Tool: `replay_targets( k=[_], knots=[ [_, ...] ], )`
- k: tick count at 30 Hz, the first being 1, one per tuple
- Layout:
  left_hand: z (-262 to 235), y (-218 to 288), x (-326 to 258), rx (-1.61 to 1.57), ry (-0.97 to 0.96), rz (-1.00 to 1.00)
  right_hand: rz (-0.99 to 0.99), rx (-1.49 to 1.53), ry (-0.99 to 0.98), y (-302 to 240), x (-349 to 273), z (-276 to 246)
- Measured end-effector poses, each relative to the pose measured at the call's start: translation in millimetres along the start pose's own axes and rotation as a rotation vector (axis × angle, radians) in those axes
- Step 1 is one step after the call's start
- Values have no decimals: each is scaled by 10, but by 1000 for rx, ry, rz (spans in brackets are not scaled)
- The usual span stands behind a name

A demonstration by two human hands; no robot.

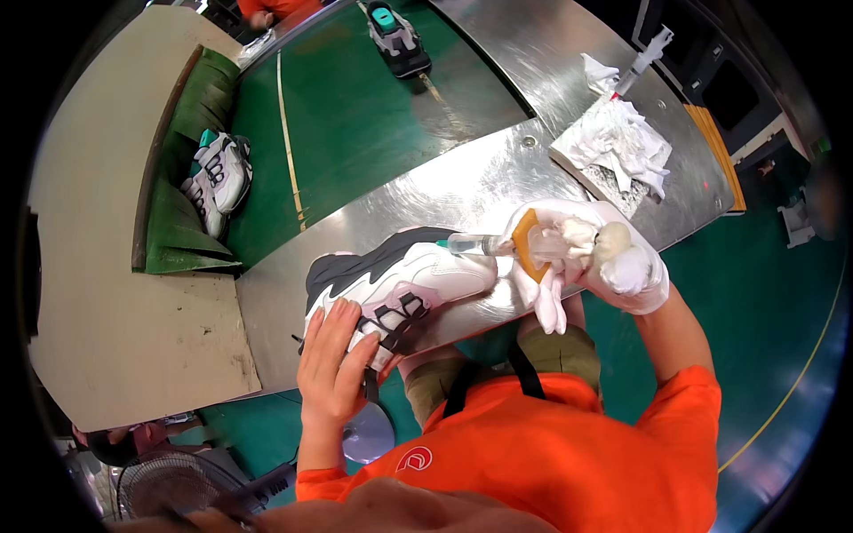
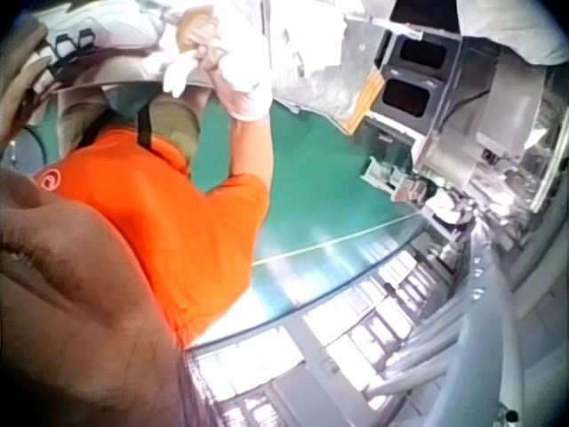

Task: The person uses a syringe to inject a liquid substance into the upper part of a white and pink sneaker. They repeatedly rotate the shoe to access different areas and then place it on a conveyor belt. The process is repeated for multiple shoes in a factory setting.

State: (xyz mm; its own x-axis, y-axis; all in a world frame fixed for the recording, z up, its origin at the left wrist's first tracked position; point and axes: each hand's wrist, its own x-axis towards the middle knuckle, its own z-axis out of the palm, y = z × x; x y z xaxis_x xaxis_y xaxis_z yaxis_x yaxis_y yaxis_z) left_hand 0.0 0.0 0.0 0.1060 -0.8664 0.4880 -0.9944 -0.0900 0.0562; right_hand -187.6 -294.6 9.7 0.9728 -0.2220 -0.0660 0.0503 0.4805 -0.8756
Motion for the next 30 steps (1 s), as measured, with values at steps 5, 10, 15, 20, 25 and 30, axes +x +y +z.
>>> replay_targets(
  k=[5,10,15,20,25,30],
  knots=[
    [13,200,45,85,13,-41,-30,-30,87,142,-23,-121],
    [59,359,11,107,35,-82,-78,299,-35,147,-56,-145],
    [87,425,-8,148,26,-104,-88,400,-89,351,-133,-318],
    [71,447,0,158,10,-115,-116,457,-139,462,-174,-338],
    [81,453,30,160,-4,-97,-85,465,-113,482,-235,-268],
    [113,451,23,163,29,-88,-114,479,-61,575,-333,-214]
  ],
)
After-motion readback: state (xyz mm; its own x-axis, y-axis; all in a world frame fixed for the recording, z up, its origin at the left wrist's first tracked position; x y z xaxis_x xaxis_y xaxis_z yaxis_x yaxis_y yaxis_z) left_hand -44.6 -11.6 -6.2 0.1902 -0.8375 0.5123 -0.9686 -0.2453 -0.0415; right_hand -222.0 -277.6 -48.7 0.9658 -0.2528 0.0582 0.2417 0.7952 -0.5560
